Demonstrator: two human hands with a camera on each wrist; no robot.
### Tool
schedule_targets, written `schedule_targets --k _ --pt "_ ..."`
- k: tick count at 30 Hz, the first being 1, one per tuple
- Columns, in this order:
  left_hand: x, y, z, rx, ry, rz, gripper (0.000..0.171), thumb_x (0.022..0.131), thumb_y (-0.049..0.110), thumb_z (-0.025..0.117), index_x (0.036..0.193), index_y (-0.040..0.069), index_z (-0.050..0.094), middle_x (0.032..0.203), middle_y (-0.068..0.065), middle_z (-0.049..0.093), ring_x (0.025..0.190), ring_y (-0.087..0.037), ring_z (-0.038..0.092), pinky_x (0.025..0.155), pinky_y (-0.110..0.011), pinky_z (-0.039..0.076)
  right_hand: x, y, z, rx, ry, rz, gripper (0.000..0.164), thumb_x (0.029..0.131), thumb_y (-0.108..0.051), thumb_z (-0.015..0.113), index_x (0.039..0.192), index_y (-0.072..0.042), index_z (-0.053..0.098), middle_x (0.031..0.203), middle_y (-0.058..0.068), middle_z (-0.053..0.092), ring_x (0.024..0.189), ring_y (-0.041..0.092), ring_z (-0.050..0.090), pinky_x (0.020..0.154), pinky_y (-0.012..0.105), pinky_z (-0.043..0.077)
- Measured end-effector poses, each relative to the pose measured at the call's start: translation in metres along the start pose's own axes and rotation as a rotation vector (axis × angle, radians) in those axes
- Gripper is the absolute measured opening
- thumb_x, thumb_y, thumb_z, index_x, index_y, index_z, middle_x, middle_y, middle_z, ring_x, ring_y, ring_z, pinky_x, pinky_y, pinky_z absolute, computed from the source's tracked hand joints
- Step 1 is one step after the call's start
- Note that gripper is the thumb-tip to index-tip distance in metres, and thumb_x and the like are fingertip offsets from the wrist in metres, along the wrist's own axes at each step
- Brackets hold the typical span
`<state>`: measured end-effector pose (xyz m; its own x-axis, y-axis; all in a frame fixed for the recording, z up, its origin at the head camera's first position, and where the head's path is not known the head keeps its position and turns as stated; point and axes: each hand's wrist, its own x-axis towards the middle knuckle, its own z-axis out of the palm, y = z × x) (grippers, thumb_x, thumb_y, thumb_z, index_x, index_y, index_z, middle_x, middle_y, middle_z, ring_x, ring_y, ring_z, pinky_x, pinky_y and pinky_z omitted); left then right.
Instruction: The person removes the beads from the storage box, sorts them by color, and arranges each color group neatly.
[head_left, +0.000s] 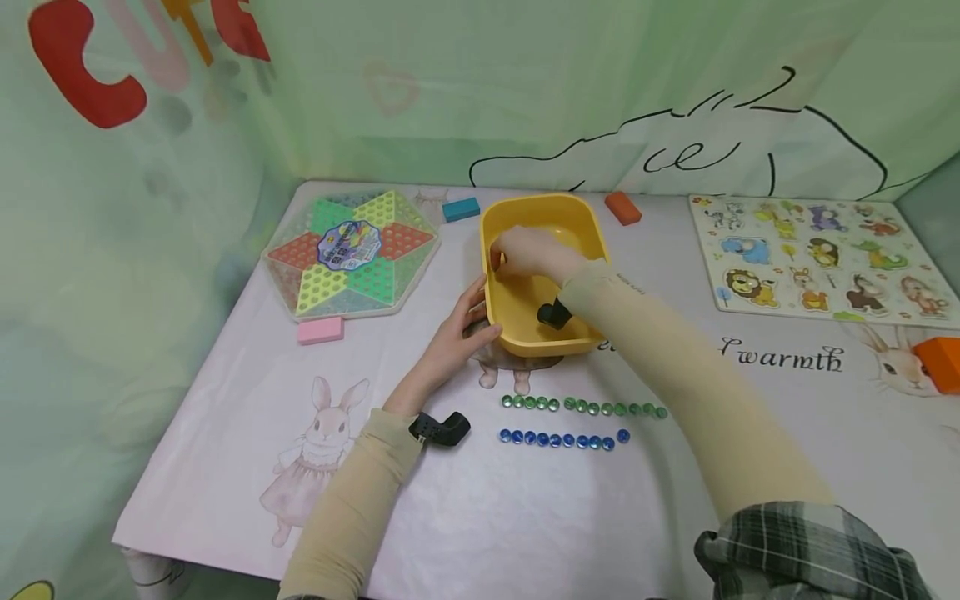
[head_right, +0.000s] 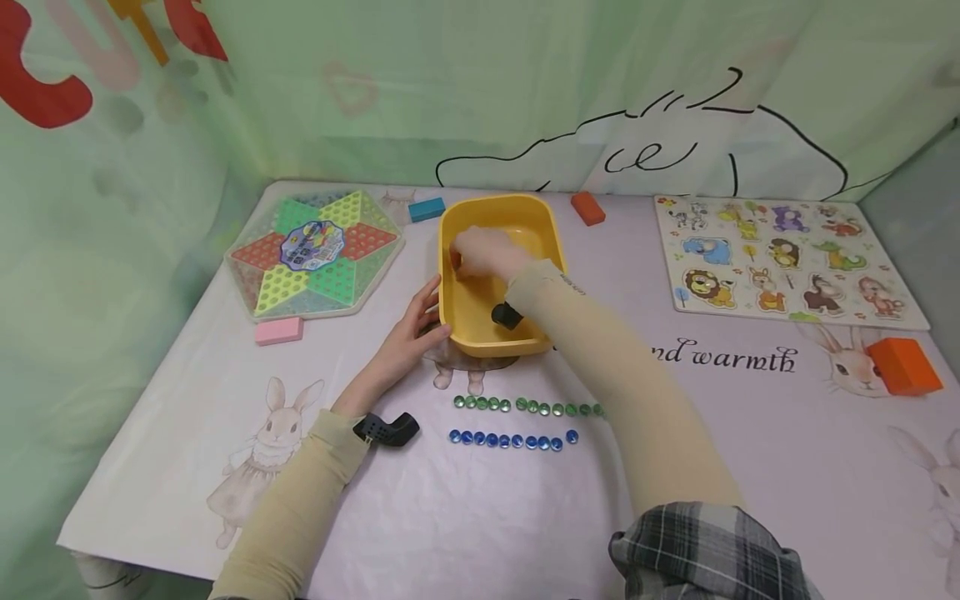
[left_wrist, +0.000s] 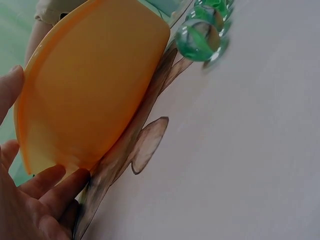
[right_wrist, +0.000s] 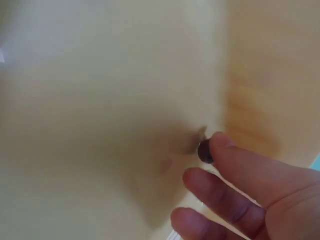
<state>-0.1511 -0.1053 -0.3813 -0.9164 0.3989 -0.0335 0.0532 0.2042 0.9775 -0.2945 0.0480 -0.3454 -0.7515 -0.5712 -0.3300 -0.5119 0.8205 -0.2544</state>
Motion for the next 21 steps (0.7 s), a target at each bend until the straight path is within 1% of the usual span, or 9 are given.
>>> schedule_targets --k 5,8,13,17,21 --pt "0.0 0.0 0.001 -0.002 0.002 -0.003 0.072 0.094 0.018 0.053 0.15 0.02 0.008 0.152 -0.015 0.021 0.135 -0.03 0.032 0.11 -0.045 0.026 -0.004 -0.001 0.0 -0.009 0.001 0.02 0.015 0.085 -0.017 0.064 0.099 -0.01 0.067 0.094 0.005 0.064 0.078 0.02 0.052 0.068 0.029 0.044" --pt "0.0 0.0 0.001 0.0 0.002 -0.007 0.072 0.094 0.018 0.053 0.15 0.019 0.008 0.152 -0.015 0.021 0.135 -0.03 0.033 0.11 -0.045 0.026 -0.007 -0.002 -0.001 -0.005 -0.011 0.024 0.014 0.086 -0.017 0.065 0.097 -0.01 0.067 0.092 0.005 0.063 0.079 0.02 0.052 0.069 0.029 0.044" --pt "0.0 0.0 0.001 0.004 0.001 -0.023 0.072 0.094 0.02 0.053 0.15 0.021 0.008 0.152 -0.014 0.021 0.135 -0.029 0.032 0.111 -0.044 0.026 -0.013 -0.003 -0.005 0.008 -0.027 0.033 0.014 0.086 -0.018 0.066 0.097 -0.01 0.067 0.097 0.006 0.063 0.084 0.022 0.051 0.075 0.03 0.044" --pt "0.0 0.001 0.001 0.002 0.004 -0.034 0.072 0.094 0.021 0.053 0.15 0.021 0.008 0.152 -0.013 0.021 0.135 -0.029 0.032 0.111 -0.044 0.026 -0.02 -0.006 -0.012 -0.013 -0.024 0.039 0.015 0.086 -0.02 0.065 0.098 -0.012 0.067 0.105 0.005 0.064 0.086 0.022 0.051 0.077 0.033 0.044" --pt "0.0 0.0 0.0 0.004 0.005 -0.038 0.072 0.094 0.022 0.053 0.15 0.021 0.008 0.152 -0.013 0.021 0.135 -0.029 0.032 0.111 -0.044 0.025 -0.028 -0.008 -0.018 -0.023 -0.015 0.049 0.014 0.087 -0.024 0.064 0.097 -0.013 0.067 0.103 0.004 0.064 0.087 0.022 0.051 0.076 0.033 0.045"
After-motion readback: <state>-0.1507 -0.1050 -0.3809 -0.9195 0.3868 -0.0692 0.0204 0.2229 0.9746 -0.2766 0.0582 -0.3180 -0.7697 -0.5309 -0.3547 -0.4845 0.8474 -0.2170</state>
